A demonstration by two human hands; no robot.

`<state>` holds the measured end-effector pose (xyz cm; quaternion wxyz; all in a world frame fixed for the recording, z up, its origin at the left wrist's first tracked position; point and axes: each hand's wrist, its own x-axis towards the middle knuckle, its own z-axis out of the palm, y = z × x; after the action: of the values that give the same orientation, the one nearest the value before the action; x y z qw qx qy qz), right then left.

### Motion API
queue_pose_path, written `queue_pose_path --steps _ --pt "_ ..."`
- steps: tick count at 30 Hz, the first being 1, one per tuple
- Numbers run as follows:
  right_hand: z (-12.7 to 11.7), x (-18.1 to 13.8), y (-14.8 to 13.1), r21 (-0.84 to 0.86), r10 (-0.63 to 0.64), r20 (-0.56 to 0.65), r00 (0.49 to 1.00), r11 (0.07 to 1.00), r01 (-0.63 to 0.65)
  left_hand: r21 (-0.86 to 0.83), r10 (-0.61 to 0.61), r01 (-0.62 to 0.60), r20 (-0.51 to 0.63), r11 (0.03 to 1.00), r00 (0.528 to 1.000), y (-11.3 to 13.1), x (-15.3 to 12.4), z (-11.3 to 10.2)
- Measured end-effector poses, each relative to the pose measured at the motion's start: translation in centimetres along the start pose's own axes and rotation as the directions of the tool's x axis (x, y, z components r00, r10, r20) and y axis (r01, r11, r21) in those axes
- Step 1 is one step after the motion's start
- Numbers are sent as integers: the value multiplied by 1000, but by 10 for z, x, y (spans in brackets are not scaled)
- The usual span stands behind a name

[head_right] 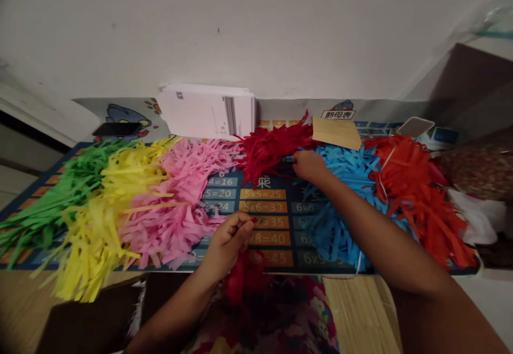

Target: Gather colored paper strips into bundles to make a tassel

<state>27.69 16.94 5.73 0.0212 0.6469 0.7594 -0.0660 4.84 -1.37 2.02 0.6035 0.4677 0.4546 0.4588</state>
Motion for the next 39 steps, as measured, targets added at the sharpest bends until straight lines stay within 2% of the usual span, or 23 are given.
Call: queue_pose_path --steps 2,4,5,7,10,14,16,19,20,22,27,29,32,39 --pt "-9 -16 3 30 5 -83 997 1000 -3 -18 -21 21 7 1000 1000 1 0 2" --pt "-13 -42 0 208 -20 -176 984 976 57 -30 -30 30 15 999 999 1 -1 4" --pt "-12 -59 -4 354 -38 -214 976 928 113 -32 -25 25 15 999 1000 1 -2 5" --pt "-6 -95 -17 628 -90 -245 965 744 229 -14 13 -13 14 1000 1000 2 -2 7" --pt "15 -143 -42 800 -123 -276 953 520 299 118 140 -141 17 983 990 5 -4 10" --pt "42 -174 -62 918 49 -244 968 332 215 353 310 -303 37 885 950 10 -7 12" --pt "49 -180 -66 956 156 -198 968 250 156 424 355 -345 58 837 933 11 -9 12" --pt "55 -185 -68 982 235 -158 959 143 127 495 389 -394 119 775 914 9 -12 12" --pt "55 -187 -69 983 245 -161 956 130 132 514 393 -404 137 757 909 9 -12 13" --pt "56 -190 -69 973 251 -194 948 170 154 553 394 -415 164 722 904 8 -13 13" --pt "56 -193 -66 869 179 -352 919 428 249 642 401 -464 255 610 880 14 -15 12" --pt "55 -193 -64 828 131 -396 909 478 292 664 407 -501 308 555 860 18 -15 10" --pt "54 -191 -63 829 105 -394 913 469 304 681 413 -532 351 504 840 23 -15 8" --pt "61 -191 -64 895 202 -293 935 402 194 648 378 -534 379 543 844 19 -13 5"
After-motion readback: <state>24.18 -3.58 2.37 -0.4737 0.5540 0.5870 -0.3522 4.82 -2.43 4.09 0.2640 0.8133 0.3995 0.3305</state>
